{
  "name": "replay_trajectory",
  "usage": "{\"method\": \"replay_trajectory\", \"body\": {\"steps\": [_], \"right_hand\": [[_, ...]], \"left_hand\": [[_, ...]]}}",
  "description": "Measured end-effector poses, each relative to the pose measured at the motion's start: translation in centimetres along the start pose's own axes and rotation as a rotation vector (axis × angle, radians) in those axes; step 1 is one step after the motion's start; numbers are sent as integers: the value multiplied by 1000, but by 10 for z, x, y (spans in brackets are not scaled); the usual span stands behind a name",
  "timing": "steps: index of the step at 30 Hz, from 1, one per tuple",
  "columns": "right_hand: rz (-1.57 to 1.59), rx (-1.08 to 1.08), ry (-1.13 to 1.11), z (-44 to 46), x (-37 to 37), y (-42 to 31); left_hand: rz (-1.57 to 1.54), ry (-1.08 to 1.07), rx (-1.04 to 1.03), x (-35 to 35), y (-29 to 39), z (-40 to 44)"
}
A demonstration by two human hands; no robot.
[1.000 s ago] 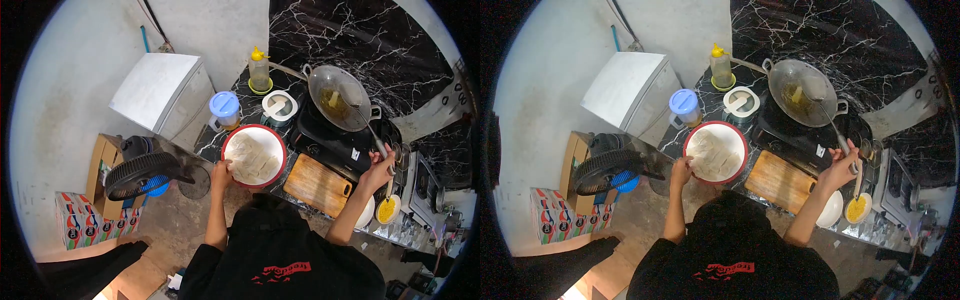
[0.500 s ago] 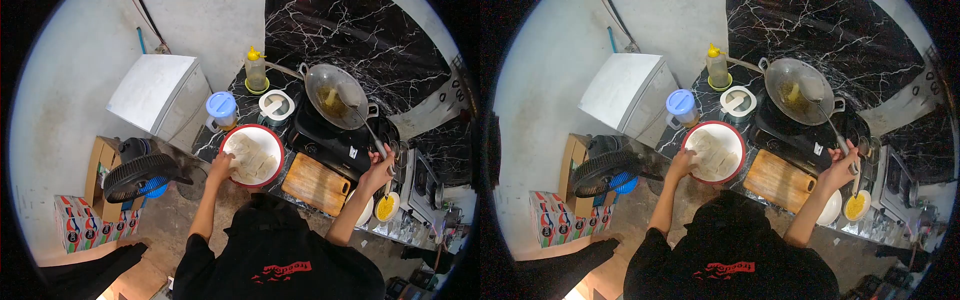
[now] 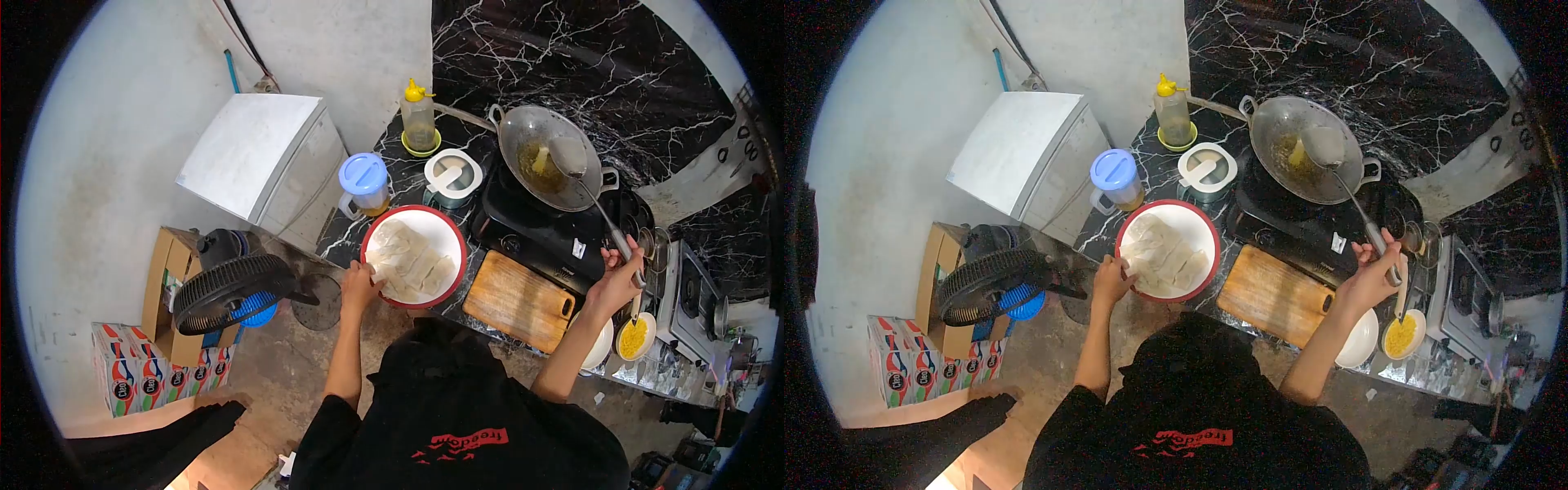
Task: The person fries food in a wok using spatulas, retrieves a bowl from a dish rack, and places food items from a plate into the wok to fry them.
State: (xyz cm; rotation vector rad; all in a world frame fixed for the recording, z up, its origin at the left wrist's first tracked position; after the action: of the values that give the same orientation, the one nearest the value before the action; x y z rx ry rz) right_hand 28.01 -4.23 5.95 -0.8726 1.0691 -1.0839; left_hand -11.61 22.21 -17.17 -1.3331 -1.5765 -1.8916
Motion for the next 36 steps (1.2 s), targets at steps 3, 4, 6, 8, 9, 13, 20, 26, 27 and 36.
{"method": "replay_trajectory", "body": {"steps": [3, 4, 6, 8, 9, 13, 20, 26, 27, 36], "right_hand": [[18, -10, 13, -1, 1, -1], [9, -6, 8, -1, 1, -2], [0, 0, 7, -1, 1, -3], [-2, -4, 28, -2, 2, -3], [-1, 1, 35, -2, 3, -4], [3, -15, 40, -4, 4, -6], [-23, -1, 29, 3, 6, -7], [-30, -2, 30, 7, 8, -6], [-41, -9, 18, 8, 8, -4], [-89, 7, 24, 14, 14, 5]], "left_hand": [[-8, -9, 9, -2, -1, 1], [-40, -22, 28, -4, -3, 3], [-71, -34, 42, -4, -4, 3], [-29, 50, -52, 5, 4, 1], [-30, 49, -61, 4, 3, 2], [-223, -29, 82, -6, -10, 3], [-270, 4, 154, 0, -7, -4], [-70, 0, 107, -11, -6, 0], [-71, 0, 105, -11, -4, 0], [-120, 30, 92, -2, -1, 3]]}}
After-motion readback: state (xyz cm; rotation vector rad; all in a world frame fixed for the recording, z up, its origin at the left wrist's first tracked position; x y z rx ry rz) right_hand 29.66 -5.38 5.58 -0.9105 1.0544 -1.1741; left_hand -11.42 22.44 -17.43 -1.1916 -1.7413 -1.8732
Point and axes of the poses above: each hand's wrist, its own z-axis towards the middle knuckle, its own x-axis out of the back of the hand, y = z × x, the point moved 9 cm from there along z, towards the middle knuckle, and after that the axes turned 7 degrees about -z, right-handed, at the moved point
